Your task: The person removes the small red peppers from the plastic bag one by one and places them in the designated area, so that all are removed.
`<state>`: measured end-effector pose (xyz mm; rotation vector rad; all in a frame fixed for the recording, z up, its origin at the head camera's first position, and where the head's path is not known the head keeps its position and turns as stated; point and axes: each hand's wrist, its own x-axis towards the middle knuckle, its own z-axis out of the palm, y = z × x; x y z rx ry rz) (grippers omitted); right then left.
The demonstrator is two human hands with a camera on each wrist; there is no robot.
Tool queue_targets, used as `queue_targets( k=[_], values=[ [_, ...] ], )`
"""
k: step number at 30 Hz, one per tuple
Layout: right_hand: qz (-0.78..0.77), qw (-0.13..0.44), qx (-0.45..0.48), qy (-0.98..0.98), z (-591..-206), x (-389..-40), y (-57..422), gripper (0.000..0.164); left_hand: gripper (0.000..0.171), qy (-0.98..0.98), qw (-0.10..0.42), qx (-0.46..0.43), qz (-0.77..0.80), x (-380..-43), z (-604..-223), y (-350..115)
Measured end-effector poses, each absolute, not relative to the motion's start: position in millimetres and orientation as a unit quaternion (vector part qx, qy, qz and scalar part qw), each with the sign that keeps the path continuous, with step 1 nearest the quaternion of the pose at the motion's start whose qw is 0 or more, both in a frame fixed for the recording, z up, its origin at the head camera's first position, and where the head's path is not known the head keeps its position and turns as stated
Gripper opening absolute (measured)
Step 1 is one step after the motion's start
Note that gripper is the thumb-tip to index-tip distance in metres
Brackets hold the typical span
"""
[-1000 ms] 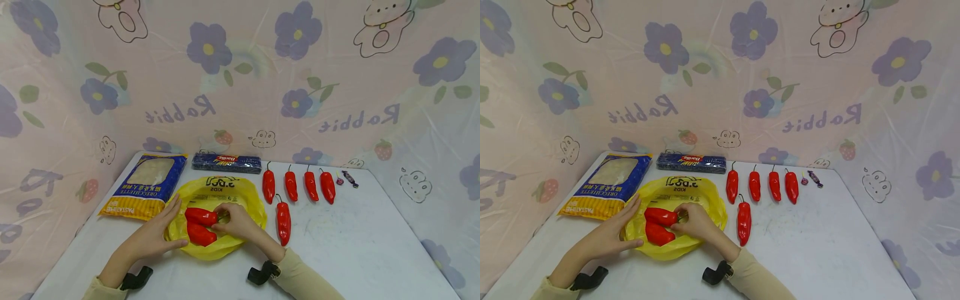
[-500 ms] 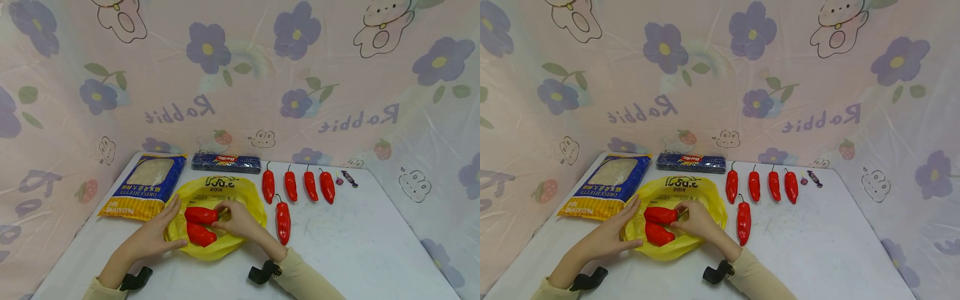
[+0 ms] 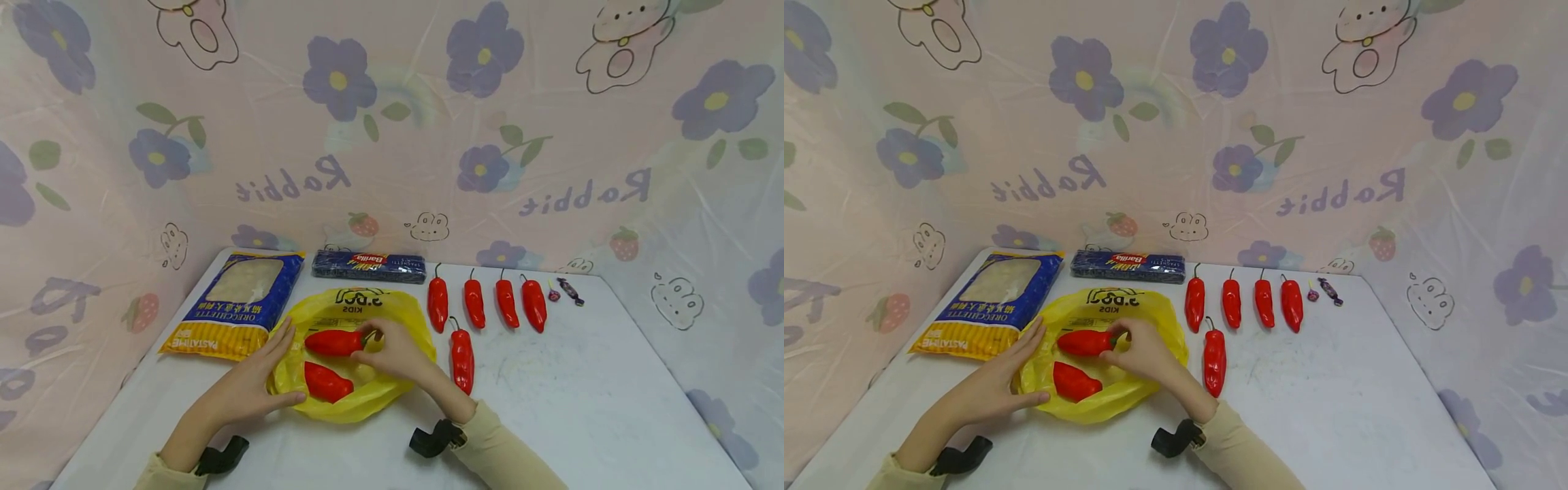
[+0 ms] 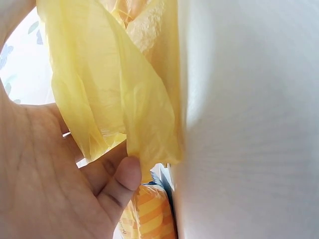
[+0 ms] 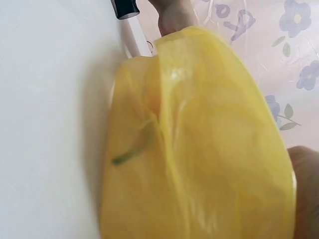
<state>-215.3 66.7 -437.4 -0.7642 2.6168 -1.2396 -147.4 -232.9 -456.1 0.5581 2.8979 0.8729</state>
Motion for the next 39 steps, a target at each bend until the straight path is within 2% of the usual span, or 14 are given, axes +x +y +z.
queue_targets(
  k=[24,39],
  values=[
    [-0.438,0.049,-0.234,0.867,-421.9,-225.5,82.4,0.034,0.117,0.938,0.023,0.191,0.287,-148.1,-457.5,-234.1],
    [-0.447,0.010,-0.216,0.868,-406.6,-229.3,98.5,0.035,0.117,0.939,0.019,0.193,0.285,-146.3,-455.4,-232.4]
  ],
)
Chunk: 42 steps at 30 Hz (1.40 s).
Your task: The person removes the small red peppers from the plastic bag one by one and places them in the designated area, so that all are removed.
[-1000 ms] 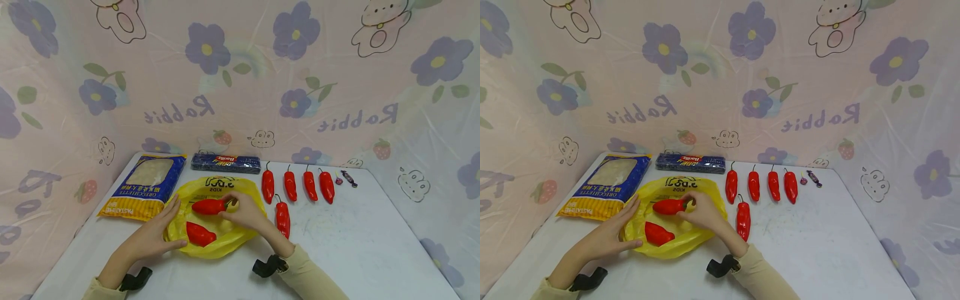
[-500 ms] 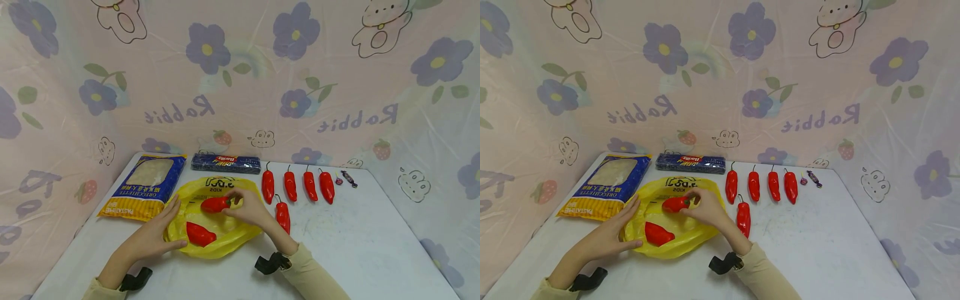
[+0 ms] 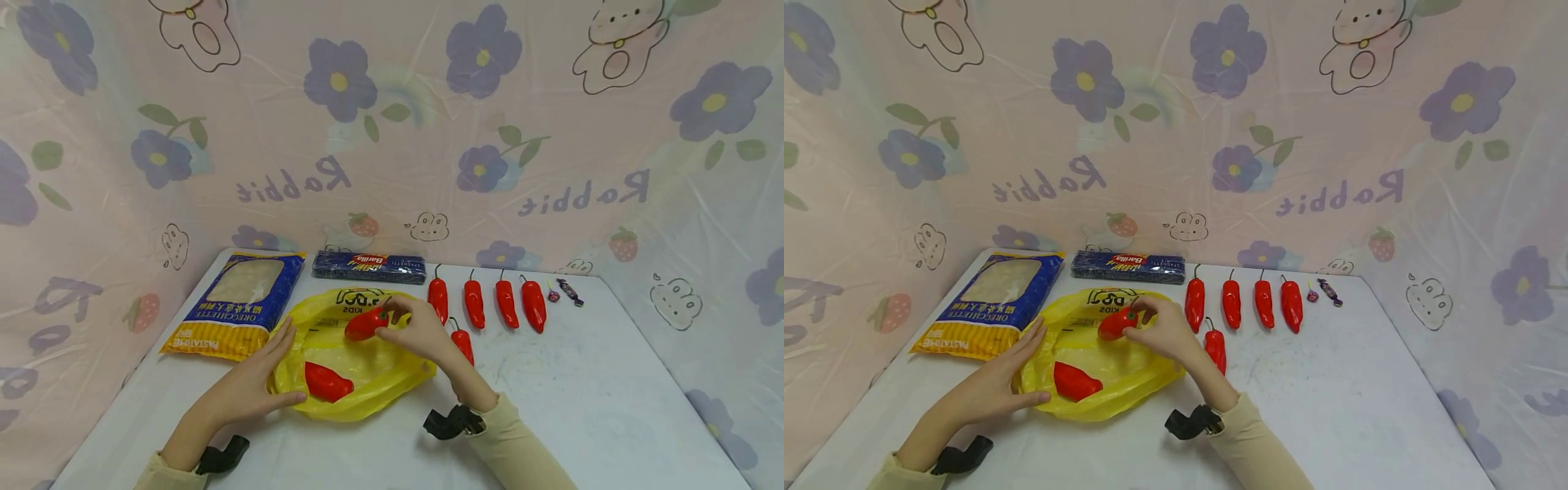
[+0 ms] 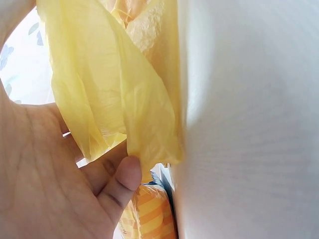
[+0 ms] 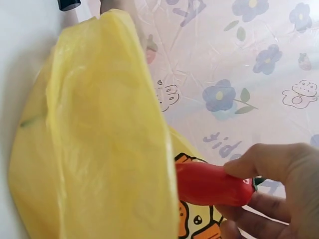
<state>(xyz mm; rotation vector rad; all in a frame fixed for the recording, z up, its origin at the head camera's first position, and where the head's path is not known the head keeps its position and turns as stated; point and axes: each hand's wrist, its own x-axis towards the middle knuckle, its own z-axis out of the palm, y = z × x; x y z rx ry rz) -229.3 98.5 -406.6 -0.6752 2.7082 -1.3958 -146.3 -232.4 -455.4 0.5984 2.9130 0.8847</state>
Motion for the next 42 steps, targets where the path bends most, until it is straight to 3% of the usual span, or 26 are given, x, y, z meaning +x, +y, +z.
queue_targets(
  k=[16,25,42],
  values=[
    [-0.472,-0.014,-0.181,0.863,-395.8,-234.8,112.3,0.046,0.116,0.938,0.021,0.194,0.286,-148.4,-458.2,-231.9],
    [-0.516,-0.066,-0.162,0.838,-394.6,-235.1,115.7,0.039,0.118,0.938,0.020,0.195,0.286,-148.9,-459.1,-231.6],
    [-0.580,-0.094,-0.129,0.799,-385.7,-236.1,126.7,0.036,0.117,0.940,0.024,0.189,0.282,-148.5,-458.9,-234.6]
  ],
)
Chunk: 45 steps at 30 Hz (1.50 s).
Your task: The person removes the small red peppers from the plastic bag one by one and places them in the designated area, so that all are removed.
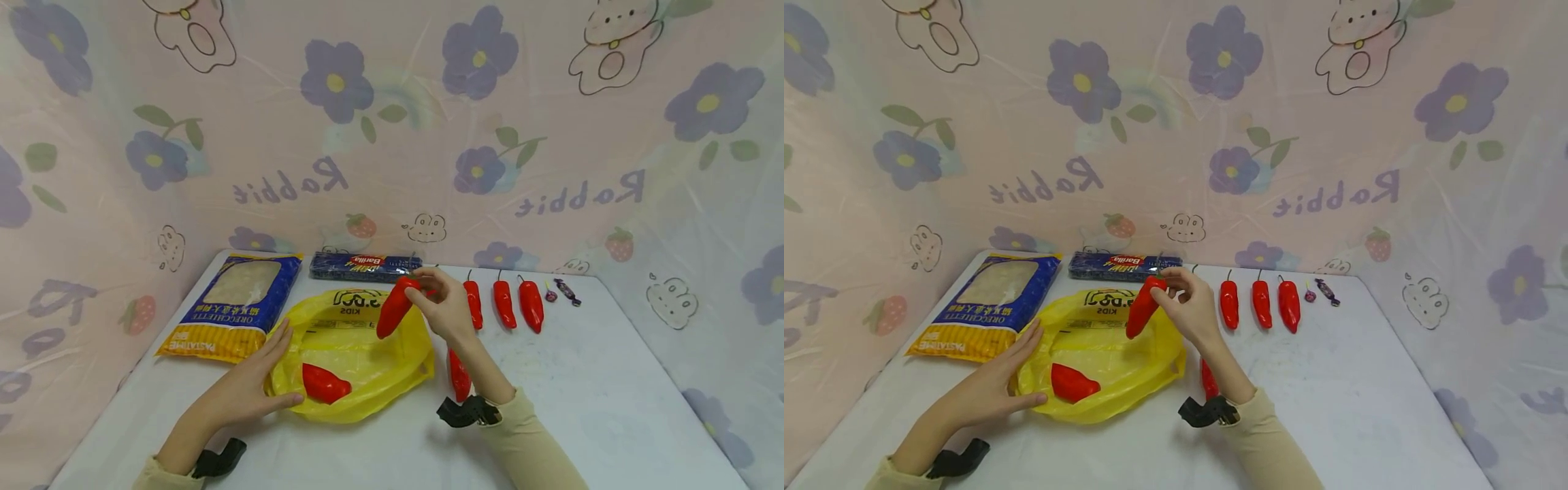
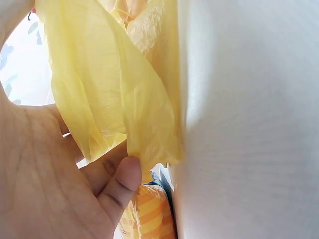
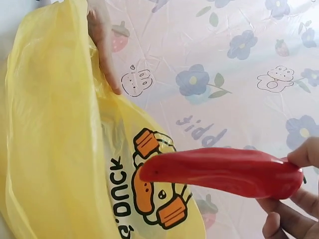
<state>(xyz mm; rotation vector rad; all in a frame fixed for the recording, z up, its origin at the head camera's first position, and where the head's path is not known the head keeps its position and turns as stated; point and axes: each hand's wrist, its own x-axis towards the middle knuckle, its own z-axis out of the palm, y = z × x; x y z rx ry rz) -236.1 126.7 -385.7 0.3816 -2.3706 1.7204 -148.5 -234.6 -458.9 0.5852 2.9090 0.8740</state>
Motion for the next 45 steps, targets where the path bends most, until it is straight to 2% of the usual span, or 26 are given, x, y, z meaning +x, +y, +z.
queue_targets(
  k=[17,33,45],
  values=[
    [0.544,0.123,0.138,-0.819,-393.1,-243.5,160.7,0.033,0.115,0.938,0.019,0.193,0.288,-146.3,-457.1,-234.0],
    [0.549,0.126,0.056,-0.824,-395.4,-236.0,232.7,0.033,0.117,0.941,0.024,0.187,0.282,-148.0,-456.5,-233.6],
    [0.483,0.075,-0.010,-0.872,-419.4,-215.5,282.5,0.041,0.117,0.937,0.026,0.191,0.290,-147.9,-456.7,-234.2]
  ],
)
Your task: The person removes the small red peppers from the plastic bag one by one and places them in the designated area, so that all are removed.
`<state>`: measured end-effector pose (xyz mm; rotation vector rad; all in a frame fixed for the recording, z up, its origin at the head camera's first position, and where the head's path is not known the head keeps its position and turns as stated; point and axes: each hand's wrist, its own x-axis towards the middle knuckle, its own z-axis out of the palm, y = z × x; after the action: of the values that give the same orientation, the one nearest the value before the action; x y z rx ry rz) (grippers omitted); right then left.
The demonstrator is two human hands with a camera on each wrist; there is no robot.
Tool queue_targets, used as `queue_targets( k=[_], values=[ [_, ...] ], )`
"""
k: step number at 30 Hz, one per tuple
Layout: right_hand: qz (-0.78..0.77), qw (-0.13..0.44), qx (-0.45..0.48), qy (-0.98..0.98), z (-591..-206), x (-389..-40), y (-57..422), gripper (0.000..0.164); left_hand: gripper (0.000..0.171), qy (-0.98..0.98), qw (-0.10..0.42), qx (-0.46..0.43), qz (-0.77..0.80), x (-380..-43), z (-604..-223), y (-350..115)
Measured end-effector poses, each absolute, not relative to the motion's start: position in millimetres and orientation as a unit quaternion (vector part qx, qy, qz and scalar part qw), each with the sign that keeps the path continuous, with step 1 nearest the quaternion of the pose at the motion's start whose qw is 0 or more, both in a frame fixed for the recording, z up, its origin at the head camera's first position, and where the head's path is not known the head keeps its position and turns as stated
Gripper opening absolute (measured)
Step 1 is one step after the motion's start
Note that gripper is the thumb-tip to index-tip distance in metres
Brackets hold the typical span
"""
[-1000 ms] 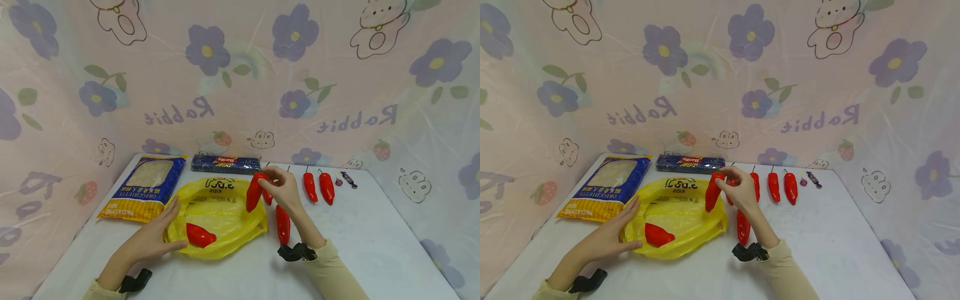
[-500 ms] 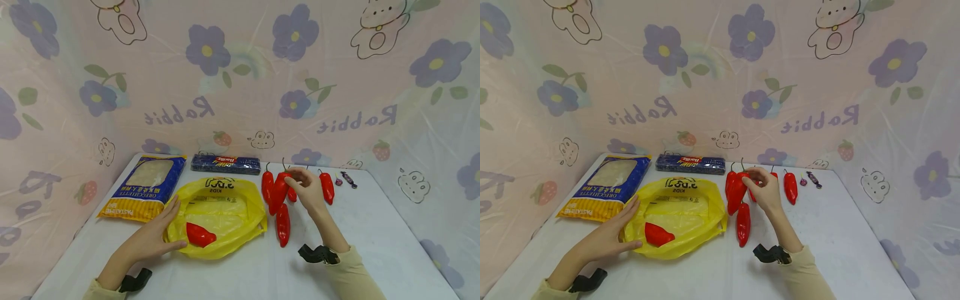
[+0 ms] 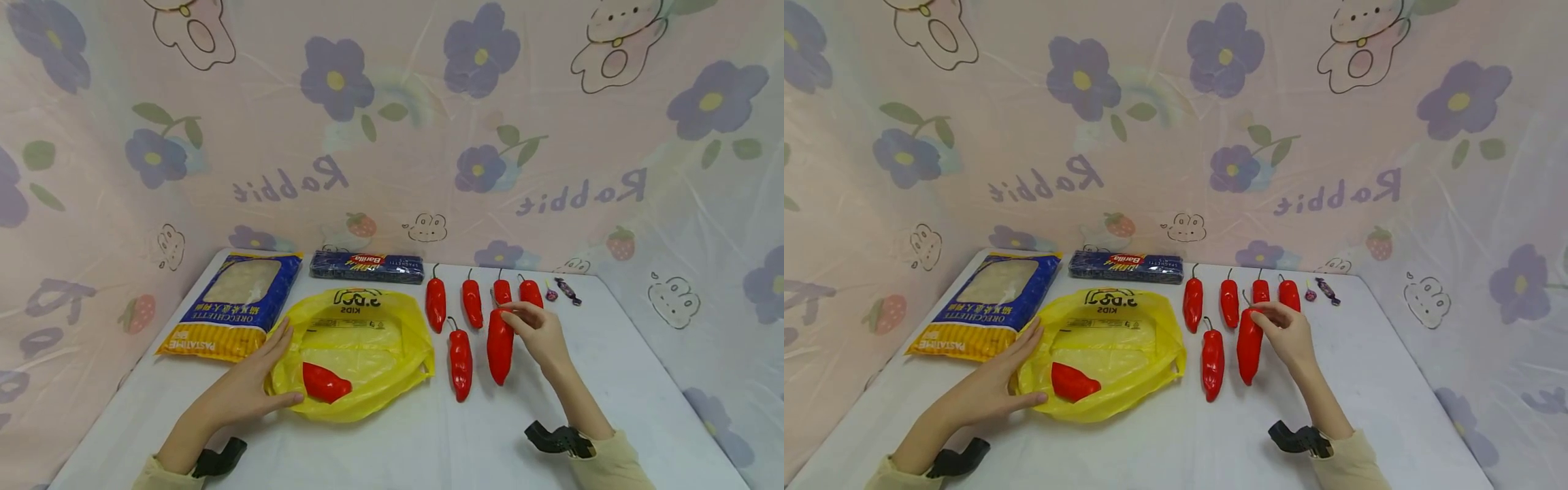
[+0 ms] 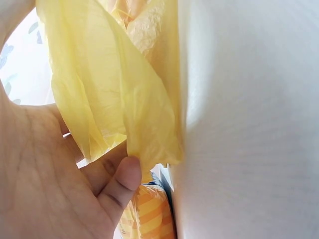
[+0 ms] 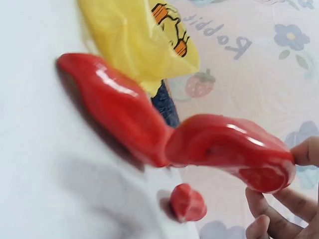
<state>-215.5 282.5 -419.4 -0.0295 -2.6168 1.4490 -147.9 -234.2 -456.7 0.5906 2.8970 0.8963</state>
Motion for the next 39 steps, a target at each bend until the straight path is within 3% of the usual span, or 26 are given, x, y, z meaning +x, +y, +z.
queue_targets(
  k=[13,24,39],
  values=[
    [0.446,-0.007,-0.074,-0.892,-448.0,-208.3,298.4,0.046,0.117,0.939,0.027,0.188,0.287,-148.0,-455.0,-233.8],
    [0.403,0.007,-0.081,-0.912,-465.5,-212.2,301.5,0.052,0.117,0.939,0.028,0.187,0.288,-148.4,-456.0,-233.4],
    [0.364,0.042,-0.069,-0.928,-475.3,-212.2,295.7,0.046,0.118,0.941,0.025,0.183,0.283,-146.9,-455.6,-232.7]
  ],
)
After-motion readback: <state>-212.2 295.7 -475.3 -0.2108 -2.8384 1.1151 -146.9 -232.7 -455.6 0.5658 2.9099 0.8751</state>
